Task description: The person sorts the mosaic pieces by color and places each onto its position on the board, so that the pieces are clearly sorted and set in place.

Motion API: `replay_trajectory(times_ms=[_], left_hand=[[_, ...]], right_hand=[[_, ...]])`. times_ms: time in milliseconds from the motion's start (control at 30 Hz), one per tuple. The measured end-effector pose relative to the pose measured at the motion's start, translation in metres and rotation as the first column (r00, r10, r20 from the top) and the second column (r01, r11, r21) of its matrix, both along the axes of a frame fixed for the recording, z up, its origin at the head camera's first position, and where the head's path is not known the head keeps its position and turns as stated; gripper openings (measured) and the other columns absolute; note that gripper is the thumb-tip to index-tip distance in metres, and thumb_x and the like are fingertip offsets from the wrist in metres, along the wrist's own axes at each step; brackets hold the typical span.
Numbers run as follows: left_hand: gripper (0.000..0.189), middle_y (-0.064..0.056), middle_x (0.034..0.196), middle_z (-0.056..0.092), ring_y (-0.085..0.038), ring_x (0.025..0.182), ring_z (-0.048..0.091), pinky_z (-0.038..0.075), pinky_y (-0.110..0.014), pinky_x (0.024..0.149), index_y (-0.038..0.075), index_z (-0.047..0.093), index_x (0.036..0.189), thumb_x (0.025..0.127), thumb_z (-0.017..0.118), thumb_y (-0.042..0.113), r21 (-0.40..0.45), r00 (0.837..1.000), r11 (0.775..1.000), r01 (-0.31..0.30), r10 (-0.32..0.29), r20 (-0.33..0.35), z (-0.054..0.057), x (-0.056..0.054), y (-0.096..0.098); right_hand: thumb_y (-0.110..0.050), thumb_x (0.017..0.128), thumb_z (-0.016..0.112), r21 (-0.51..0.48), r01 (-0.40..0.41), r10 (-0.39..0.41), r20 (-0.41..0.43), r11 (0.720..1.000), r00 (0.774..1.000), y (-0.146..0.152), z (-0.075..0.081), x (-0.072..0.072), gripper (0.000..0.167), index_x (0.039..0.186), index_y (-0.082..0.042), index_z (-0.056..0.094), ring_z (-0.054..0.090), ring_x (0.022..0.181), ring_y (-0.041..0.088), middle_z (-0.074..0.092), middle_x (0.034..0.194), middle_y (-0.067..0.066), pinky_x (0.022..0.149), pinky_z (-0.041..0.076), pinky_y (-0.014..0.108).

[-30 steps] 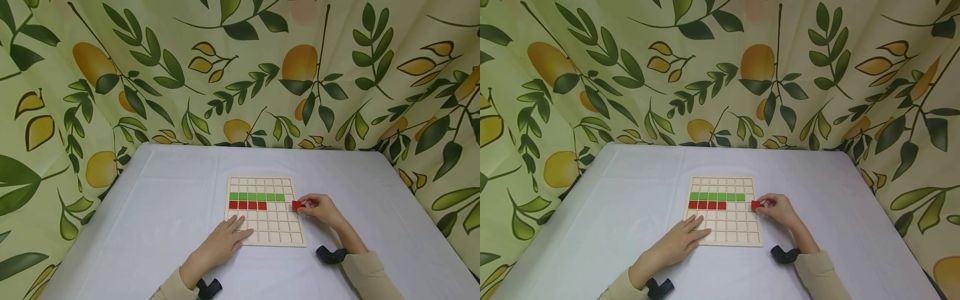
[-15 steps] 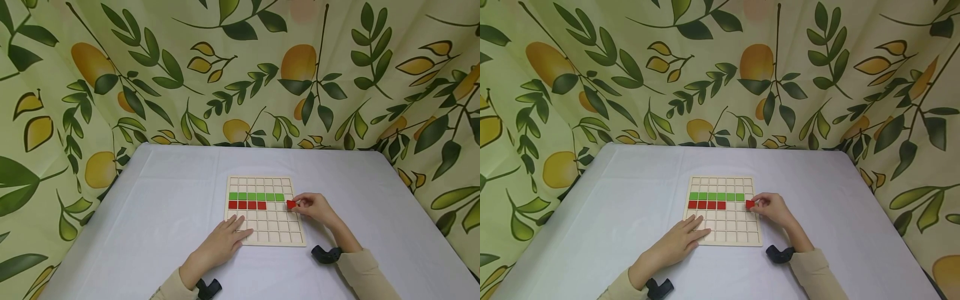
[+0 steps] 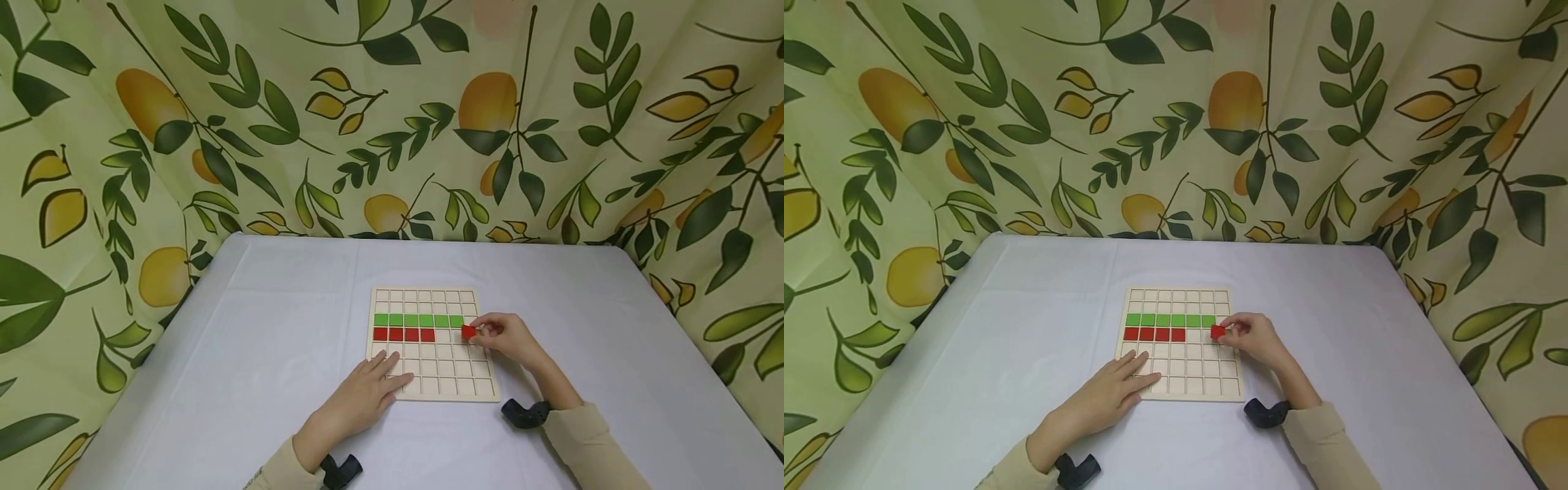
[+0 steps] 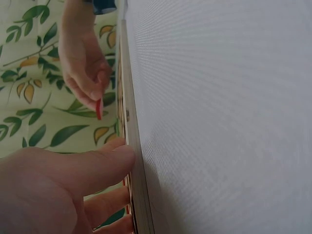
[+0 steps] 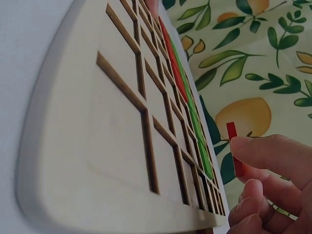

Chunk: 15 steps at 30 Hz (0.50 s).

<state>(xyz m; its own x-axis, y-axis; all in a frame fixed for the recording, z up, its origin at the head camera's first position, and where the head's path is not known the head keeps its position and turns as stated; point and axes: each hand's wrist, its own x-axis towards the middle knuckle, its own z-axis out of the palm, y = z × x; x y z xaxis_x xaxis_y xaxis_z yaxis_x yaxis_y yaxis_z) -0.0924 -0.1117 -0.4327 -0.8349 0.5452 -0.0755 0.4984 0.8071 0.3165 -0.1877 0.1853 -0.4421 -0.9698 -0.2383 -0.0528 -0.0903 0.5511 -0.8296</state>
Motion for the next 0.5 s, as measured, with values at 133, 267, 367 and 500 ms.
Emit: replay_trajectory(times_ms=[133, 267, 367, 500], left_hand=[[0.041, -0.01, 0.154, 0.041, -0.032, 0.145, 0.036, 0.037, -0.054, 0.114, 0.028, 0.053, 0.138, 0.098, 0.051, 0.022, -0.007, 1.0, 1.0, 0.002, -0.002, -0.003, 0.0, 0.0, 0.0], [0.041, -0.01, 0.154, 0.042, -0.032, 0.145, 0.036, 0.037, -0.054, 0.114, 0.028, 0.053, 0.138, 0.098, 0.051, 0.021, -0.006, 1.0, 1.0, 0.001, -0.001, -0.004, 0.0, 0.0, 0.0], [0.041, -0.01, 0.154, 0.042, -0.032, 0.145, 0.037, 0.038, -0.054, 0.113, 0.028, 0.053, 0.138, 0.098, 0.051, 0.021, -0.008, 1.0, 1.0, 0.003, -0.003, -0.01, 0.0, 0.0, 0.0], [0.04, -0.01, 0.154, 0.042, -0.032, 0.144, 0.037, 0.038, -0.054, 0.113, 0.028, 0.053, 0.138, 0.098, 0.051, 0.022, -0.015, 1.0, 1.0, 0.004, -0.004, -0.014, 0.0, 0.0, 0.0]], right_hand=[[-0.006, 0.078, 0.075, -0.01, -0.002, 0.002, 0.017, 1.0, 1.0, -0.003, -0.003, -0.002, 0.029, 0.103, 0.007, 0.067, 0.044, 0.059, 0.005, 0.051, 0.069, 0.0, 0.049, 0.038, 0.017], [-0.005, 0.078, 0.075, -0.024, -0.018, 0.018, 0.015, 1.0, 1.0, -0.007, -0.003, -0.002, 0.029, 0.103, 0.008, 0.067, 0.044, 0.057, 0.004, 0.051, 0.068, -0.001, 0.048, 0.038, 0.017], [-0.006, 0.078, 0.076, -0.039, -0.03, 0.031, 0.007, 0.999, 1.0, -0.01, -0.002, -0.001, 0.03, 0.103, 0.009, 0.067, 0.044, 0.057, 0.002, 0.051, 0.068, 0.0, 0.048, 0.037, 0.016], [-0.006, 0.078, 0.077, -0.05, -0.029, 0.03, 0.002, 0.998, 1.0, -0.013, -0.001, 0.0, 0.031, 0.103, 0.008, 0.067, 0.043, 0.057, 0.001, 0.05, 0.068, 0.0, 0.048, 0.036, 0.015]])
